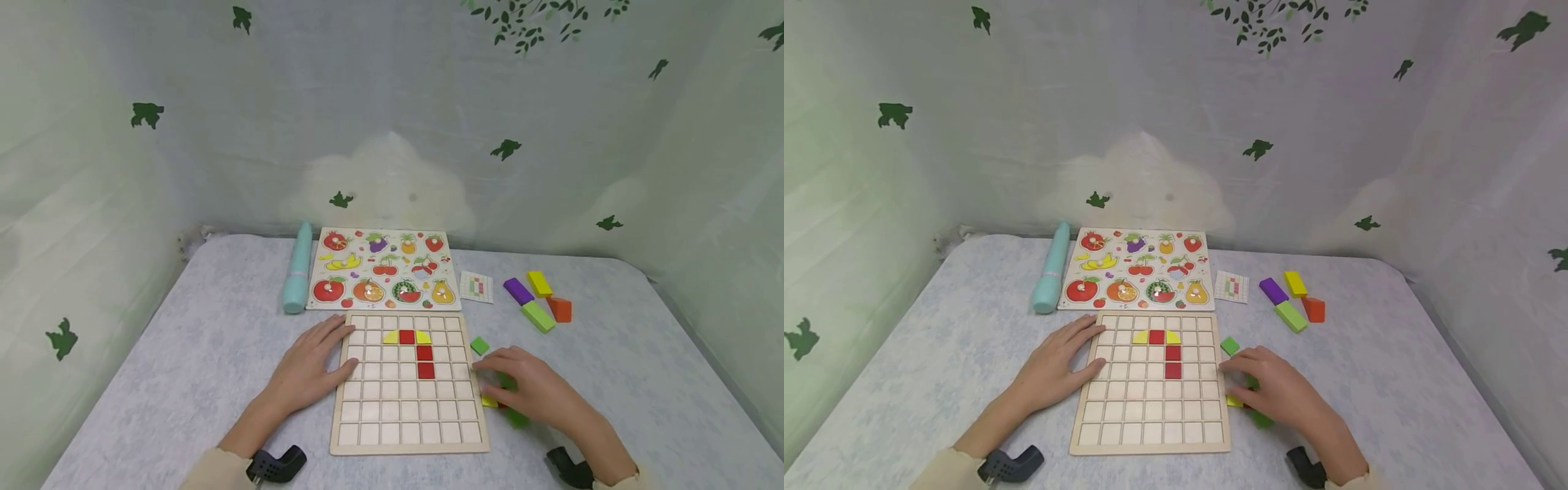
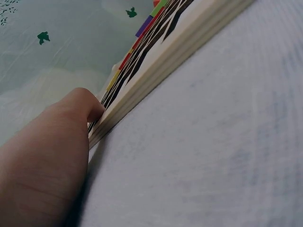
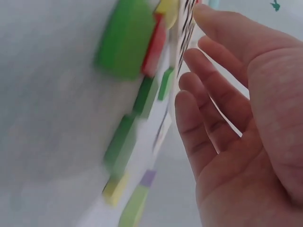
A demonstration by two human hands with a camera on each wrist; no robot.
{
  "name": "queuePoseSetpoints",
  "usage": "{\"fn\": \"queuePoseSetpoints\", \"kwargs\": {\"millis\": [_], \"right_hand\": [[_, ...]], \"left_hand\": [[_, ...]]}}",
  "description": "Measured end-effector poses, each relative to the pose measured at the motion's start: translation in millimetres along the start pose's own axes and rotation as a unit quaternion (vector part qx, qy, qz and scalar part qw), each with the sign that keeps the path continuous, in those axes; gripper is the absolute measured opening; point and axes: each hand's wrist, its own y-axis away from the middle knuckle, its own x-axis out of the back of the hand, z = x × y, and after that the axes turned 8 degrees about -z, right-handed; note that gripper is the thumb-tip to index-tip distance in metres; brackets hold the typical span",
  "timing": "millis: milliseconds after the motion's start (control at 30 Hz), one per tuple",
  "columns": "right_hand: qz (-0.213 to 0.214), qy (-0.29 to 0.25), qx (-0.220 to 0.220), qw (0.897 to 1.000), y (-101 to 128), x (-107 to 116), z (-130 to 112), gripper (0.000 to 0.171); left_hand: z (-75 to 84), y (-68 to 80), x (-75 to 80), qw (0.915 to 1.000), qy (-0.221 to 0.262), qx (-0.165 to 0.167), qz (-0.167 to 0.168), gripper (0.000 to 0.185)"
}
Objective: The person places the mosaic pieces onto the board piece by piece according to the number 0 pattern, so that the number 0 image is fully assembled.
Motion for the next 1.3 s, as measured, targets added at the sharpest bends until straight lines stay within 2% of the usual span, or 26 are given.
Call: {"fn": "queuePoseSetpoints", "kwargs": {"millis": [333, 667, 967, 1300], "right_hand": [[-0.033, -0.009, 0.011, 0.999, 21, -3, 20, 0.031], [0.003, 0.017, 0.022, 1.000, 21, -4, 18, 0.024], [0.028, 0.014, 0.039, 0.999, 2, -7, -7, 0.024], [0.014, -0.006, 0.080, 0.997, -25, -20, -47, 0.023]], "left_hand": [[1.2, -0.5, 2.2, 1.0000, -0.002, 0.004, -0.001, 0.064], [1.5, 0.4, 2.3, 0.9999, -0.001, 0.011, -0.007, 0.065], [1.8, -0.2, 1.4, 1.0000, -0.003, 0.005, -0.004, 0.065], [1.9, -0.2, -0.4, 0.9999, -0.007, -0.005, 0.008, 0.062]]}}
